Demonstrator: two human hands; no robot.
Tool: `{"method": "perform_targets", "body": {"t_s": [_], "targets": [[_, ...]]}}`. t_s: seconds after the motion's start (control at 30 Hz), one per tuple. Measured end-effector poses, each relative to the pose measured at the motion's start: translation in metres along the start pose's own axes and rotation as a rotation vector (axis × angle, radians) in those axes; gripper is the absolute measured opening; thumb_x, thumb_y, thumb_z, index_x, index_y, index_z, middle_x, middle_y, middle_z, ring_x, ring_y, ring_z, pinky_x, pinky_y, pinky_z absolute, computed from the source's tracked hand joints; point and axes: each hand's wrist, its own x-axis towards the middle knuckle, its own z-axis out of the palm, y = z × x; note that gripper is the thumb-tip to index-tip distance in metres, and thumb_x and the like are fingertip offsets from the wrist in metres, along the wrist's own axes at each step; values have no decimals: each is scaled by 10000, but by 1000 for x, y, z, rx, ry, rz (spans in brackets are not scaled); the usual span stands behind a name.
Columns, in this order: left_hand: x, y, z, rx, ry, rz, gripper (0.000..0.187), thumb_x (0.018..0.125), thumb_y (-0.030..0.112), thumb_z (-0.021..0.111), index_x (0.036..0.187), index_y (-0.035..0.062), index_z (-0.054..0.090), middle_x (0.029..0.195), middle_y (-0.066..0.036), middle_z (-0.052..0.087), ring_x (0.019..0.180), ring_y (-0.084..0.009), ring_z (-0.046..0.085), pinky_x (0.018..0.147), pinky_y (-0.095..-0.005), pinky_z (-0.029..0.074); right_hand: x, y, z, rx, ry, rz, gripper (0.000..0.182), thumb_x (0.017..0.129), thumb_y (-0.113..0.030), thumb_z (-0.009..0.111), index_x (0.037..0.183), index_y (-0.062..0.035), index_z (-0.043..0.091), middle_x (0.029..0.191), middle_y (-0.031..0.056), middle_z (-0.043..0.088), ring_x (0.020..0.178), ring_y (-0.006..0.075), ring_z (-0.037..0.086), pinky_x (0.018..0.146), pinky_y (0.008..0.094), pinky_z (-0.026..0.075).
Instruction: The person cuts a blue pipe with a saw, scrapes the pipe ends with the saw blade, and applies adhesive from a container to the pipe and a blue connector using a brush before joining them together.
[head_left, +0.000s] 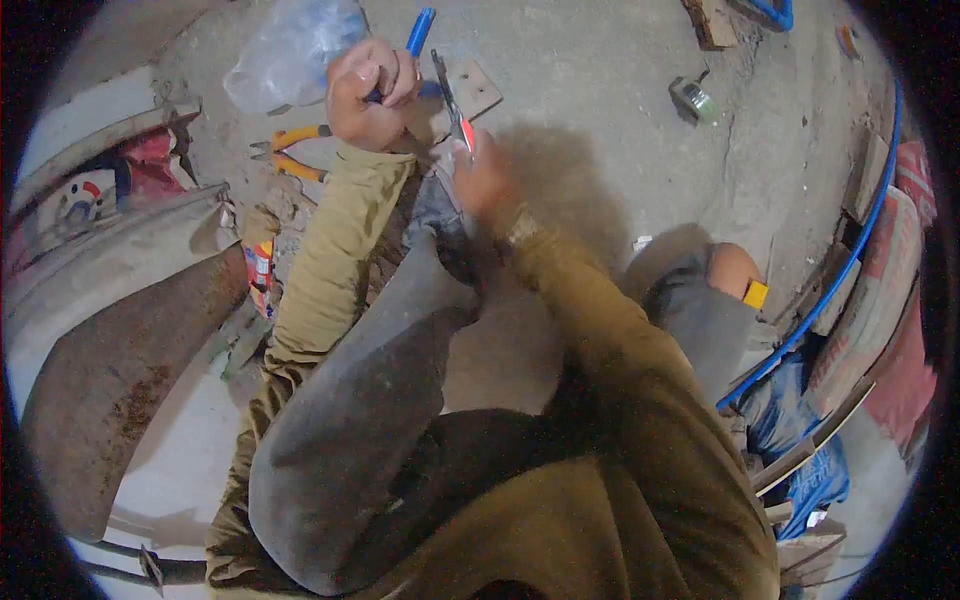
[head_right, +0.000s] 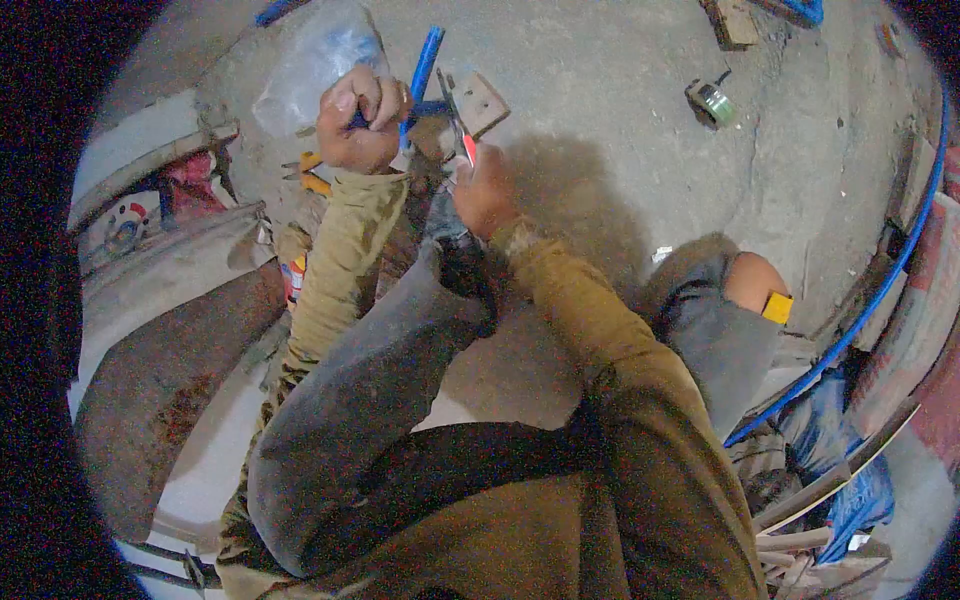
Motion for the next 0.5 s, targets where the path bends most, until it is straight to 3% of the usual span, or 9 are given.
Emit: {"method": "perform_targets", "body": {"t_s": [0.07, 0.17, 0.27, 0.37, 0.47, 0.5], "targets": [[4, 2, -8, -38, -56, -35, 370, 829, 356, 460, 609, 81, 348, 502, -29, 345, 480, -143, 333, 477, -283, 282, -6, 2, -19, 111, -178, -18, 322, 893, -229, 639, 1095, -3, 532, 1008, 297, 596, 932, 459, 594, 752, 532, 457], [5, 3, -2, -2, -25, -17, 334, 818, 331, 461, 623, 85, 348, 506, -35, 356, 484, -137, 325, 482, -280, 277, 10, 13, -2, 124, -134, 45, 337, 899, -249, 636, 1111, -11, 528, 1026, 275, 614, 925, 456, 609, 740, 547, 460], [2, 9, 7, 28, 57, -9, 305, 818, 312, 456, 641, 89, 347, 508, -37, 358, 482, -130, 306, 479, -282, 259, 20, -4, -29, 88, -359, 148, 320, 903, -251, 632, 1100, -19, 534, 1005, 251, 630, 884, 474, 612, 714, 563, 459], [-1, 2, 9, -25, 71, 25, 295, 820, 312, 453, 657, 91, 347, 510, -35, 355, 482, -126, 291, 477, -283, 242, -2, -24, -31, -30, -266, 310, 364, 913, -325, 598, 1190, -91, 561, 945, 238, 661, 893, 460, 627, 774, 527, 483], [-5, 1, 2, -92, 63, -20, 308, 823, 349, 472, 678, 107, 349, 518, -19, 350, 492, -132, 266, 525, -303, 254, -13, -21, -19, -28, -58, 235, 359, 910, -334, 604, 1193, -117, 566, 926, 224, 667, 879, 450, 638, 761, 518, 491], [-2, 3, 0, -113, 54, -41, 316, 824, 367, 482, 686, 115, 350, 521, -11, 348, 497, -135, 256, 549, -313, 262, -8, -17, -16, -15, -76, 192, 367, 911, -341, 604, 1197, -115, 565, 926, 223, 668, 878, 447, 639, 761, 516, 493]]}}
